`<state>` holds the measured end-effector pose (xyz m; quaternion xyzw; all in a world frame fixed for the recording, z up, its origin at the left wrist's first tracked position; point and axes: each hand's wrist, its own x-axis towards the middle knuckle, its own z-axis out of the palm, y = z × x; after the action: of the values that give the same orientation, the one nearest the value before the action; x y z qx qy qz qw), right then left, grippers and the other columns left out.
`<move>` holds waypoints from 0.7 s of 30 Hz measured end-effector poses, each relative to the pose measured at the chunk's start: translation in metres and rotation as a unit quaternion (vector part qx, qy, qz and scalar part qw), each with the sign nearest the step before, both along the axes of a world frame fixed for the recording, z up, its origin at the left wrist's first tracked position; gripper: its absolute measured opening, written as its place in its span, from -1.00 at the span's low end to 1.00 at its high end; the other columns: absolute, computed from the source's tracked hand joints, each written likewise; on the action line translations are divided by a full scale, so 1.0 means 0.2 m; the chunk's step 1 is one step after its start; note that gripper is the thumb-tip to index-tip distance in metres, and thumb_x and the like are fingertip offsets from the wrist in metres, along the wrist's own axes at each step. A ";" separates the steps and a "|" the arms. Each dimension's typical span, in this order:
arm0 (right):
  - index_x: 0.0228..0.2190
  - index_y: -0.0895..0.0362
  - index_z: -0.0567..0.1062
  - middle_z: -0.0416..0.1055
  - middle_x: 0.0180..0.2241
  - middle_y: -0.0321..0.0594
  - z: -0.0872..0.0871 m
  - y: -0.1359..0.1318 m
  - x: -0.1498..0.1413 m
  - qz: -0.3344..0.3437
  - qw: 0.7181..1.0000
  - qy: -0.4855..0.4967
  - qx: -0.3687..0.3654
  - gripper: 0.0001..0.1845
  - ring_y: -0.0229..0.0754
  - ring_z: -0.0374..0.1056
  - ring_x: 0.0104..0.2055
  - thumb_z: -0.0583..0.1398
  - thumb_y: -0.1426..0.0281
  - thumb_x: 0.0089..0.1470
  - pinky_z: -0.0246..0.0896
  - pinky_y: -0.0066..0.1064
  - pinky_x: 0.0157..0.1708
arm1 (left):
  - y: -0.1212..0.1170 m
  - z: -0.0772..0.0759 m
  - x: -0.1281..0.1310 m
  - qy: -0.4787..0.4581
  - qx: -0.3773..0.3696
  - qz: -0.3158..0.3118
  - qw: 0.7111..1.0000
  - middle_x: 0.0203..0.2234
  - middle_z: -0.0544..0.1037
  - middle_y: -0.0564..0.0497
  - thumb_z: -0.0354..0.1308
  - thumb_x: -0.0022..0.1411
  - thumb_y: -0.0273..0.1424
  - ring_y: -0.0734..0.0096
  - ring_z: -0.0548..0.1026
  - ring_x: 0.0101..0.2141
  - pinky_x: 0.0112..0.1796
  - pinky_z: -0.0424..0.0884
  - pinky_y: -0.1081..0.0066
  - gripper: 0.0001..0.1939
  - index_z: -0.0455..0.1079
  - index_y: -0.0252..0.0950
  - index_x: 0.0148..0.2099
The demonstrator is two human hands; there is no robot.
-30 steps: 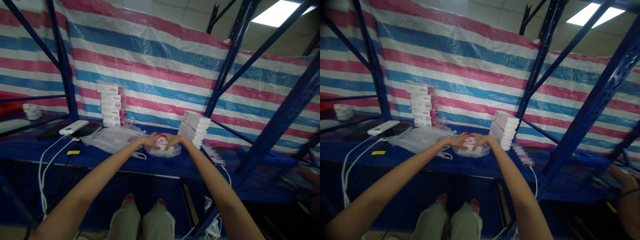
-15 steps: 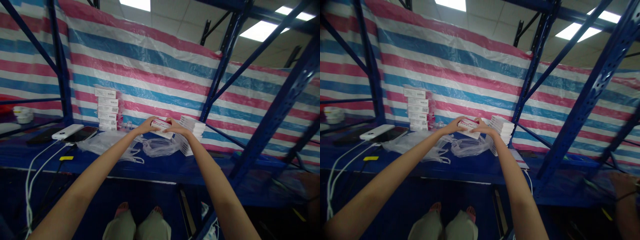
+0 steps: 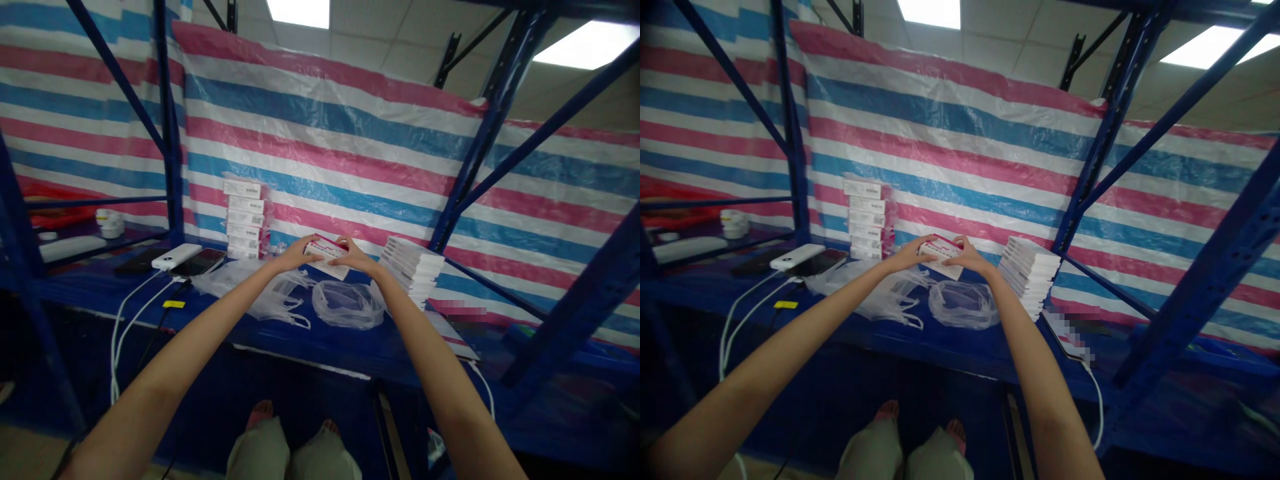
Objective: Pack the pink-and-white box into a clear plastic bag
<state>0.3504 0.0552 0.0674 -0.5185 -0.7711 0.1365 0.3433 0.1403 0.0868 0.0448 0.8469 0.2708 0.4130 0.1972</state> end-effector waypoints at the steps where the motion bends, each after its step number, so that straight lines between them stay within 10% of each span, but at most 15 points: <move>1: -0.11 0.12 0.12 0.20 -0.12 -0.15 -0.01 0.02 -0.02 0.001 1.000 0.003 0.002 -0.25 -0.15 0.21 -0.13 0.30 0.20 -0.34 0.16 -0.34 -0.18 | 0.01 -0.01 -0.03 0.000 0.001 0.006 1.000 0.09 0.21 -0.10 0.17 0.02 -0.23 0.31 0.19 0.07 0.07 0.08 0.37 -0.38 0.14 -0.33 0.12; 8: -0.08 0.15 0.20 0.22 -0.10 -0.14 -0.05 0.16 -0.07 0.004 0.998 -0.060 0.011 -0.22 -0.11 0.19 -0.08 0.33 0.24 -0.39 0.12 -0.30 -0.12 | 0.16 -0.11 -0.11 0.048 -0.010 -0.004 0.999 0.07 0.26 -0.13 0.14 0.06 -0.36 0.29 0.26 0.02 0.03 0.15 0.35 -0.44 0.17 -0.35 0.12; 21: -0.17 0.10 0.37 0.39 -0.24 -0.24 -0.26 0.40 0.15 -0.054 0.990 -0.132 -0.019 -0.42 -0.13 0.34 -0.21 0.30 0.45 -0.37 0.25 -0.29 -0.23 | 0.42 -0.35 0.29 0.172 -0.078 0.046 0.981 -0.21 0.49 -0.08 0.08 -0.06 -0.63 0.25 0.42 -0.17 -0.12 0.31 0.32 -0.61 0.35 -0.40 -0.10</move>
<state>0.3797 0.1343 0.0146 -0.5790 -0.7781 0.0625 0.2355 0.1979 0.1700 -0.0255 0.8741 0.3706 0.2470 0.1940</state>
